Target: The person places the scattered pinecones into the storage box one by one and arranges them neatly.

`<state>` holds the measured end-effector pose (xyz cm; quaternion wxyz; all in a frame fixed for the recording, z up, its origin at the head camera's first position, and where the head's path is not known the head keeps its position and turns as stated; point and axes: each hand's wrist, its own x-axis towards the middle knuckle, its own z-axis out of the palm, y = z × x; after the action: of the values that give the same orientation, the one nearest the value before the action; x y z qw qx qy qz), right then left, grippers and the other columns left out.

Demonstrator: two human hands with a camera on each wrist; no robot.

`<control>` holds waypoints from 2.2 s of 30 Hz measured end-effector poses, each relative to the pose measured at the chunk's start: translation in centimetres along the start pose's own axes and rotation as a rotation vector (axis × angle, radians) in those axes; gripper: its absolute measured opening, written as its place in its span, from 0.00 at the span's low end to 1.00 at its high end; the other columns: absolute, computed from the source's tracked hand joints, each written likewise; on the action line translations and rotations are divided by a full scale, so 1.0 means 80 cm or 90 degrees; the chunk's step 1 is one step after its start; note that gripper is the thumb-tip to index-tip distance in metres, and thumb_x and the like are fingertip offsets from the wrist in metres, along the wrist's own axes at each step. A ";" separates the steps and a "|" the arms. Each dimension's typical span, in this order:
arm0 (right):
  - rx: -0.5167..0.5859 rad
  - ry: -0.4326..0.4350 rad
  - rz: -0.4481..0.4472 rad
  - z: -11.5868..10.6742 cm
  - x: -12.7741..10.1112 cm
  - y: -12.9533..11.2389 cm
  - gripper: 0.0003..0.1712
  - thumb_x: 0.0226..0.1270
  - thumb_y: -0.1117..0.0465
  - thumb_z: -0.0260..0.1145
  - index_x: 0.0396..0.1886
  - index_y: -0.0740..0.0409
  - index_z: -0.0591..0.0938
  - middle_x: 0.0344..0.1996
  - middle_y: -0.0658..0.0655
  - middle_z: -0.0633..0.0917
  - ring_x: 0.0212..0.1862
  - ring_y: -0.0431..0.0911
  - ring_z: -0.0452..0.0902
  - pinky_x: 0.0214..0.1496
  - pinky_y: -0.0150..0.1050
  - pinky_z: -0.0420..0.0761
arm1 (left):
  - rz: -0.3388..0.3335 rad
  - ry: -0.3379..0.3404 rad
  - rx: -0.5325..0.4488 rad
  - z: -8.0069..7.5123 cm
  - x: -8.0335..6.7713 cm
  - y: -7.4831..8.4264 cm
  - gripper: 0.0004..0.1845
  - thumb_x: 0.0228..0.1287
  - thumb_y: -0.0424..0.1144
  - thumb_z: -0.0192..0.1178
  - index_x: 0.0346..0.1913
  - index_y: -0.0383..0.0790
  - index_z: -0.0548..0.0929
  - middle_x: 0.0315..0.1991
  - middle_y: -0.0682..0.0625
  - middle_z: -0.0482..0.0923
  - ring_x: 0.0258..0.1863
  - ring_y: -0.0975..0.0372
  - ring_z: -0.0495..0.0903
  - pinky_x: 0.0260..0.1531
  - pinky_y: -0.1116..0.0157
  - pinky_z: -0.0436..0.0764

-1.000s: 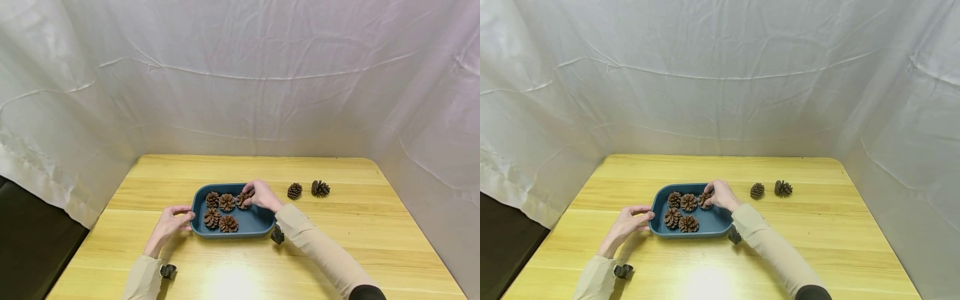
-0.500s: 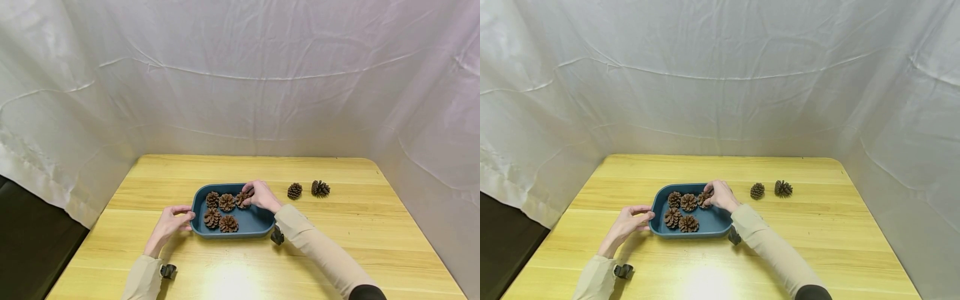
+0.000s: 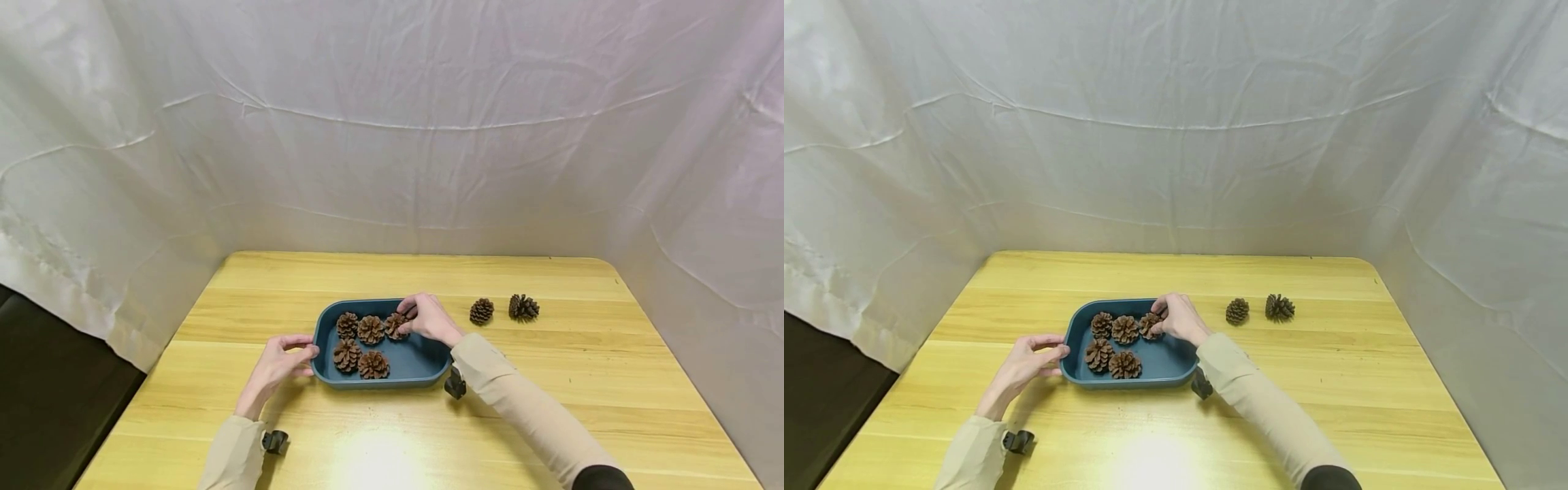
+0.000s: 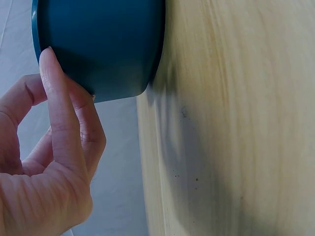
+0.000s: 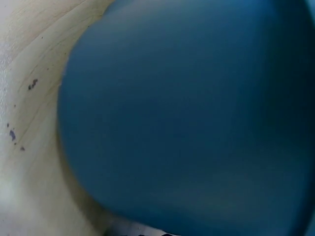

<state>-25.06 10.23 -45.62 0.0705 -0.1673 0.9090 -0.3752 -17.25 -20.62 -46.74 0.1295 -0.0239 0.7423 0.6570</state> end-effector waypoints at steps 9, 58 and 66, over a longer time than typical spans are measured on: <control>0.054 -0.013 0.016 -0.009 -0.002 0.001 0.19 0.56 0.67 0.77 0.48 0.65 0.85 0.45 0.63 0.88 0.47 0.53 0.84 0.50 0.44 0.89 | -0.002 0.001 -0.002 0.000 0.000 0.000 0.25 0.67 0.29 0.61 0.62 0.16 0.72 0.37 0.51 0.84 0.23 0.69 0.84 0.28 0.72 0.90; 0.257 -0.019 -0.013 -0.067 -0.117 0.145 0.25 0.67 0.60 0.69 0.60 0.67 0.79 0.59 0.70 0.82 0.57 0.46 0.81 0.59 0.23 0.80 | 0.001 -0.008 -0.015 -0.001 -0.001 0.000 0.24 0.67 0.29 0.61 0.62 0.16 0.72 0.36 0.52 0.86 0.25 0.69 0.84 0.29 0.71 0.91; 0.298 -0.007 0.002 -0.070 -0.118 0.147 0.25 0.68 0.61 0.69 0.61 0.68 0.78 0.64 0.72 0.77 0.54 0.35 0.82 0.59 0.26 0.83 | -0.003 -0.005 -0.011 -0.001 0.000 -0.001 0.24 0.68 0.29 0.61 0.62 0.17 0.73 0.37 0.52 0.85 0.25 0.68 0.84 0.30 0.70 0.91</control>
<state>-20.61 25.12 -49.91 0.1132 -0.1468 0.7970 -0.5748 -17.23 -20.72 -46.84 0.1341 -0.0243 0.7359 0.6633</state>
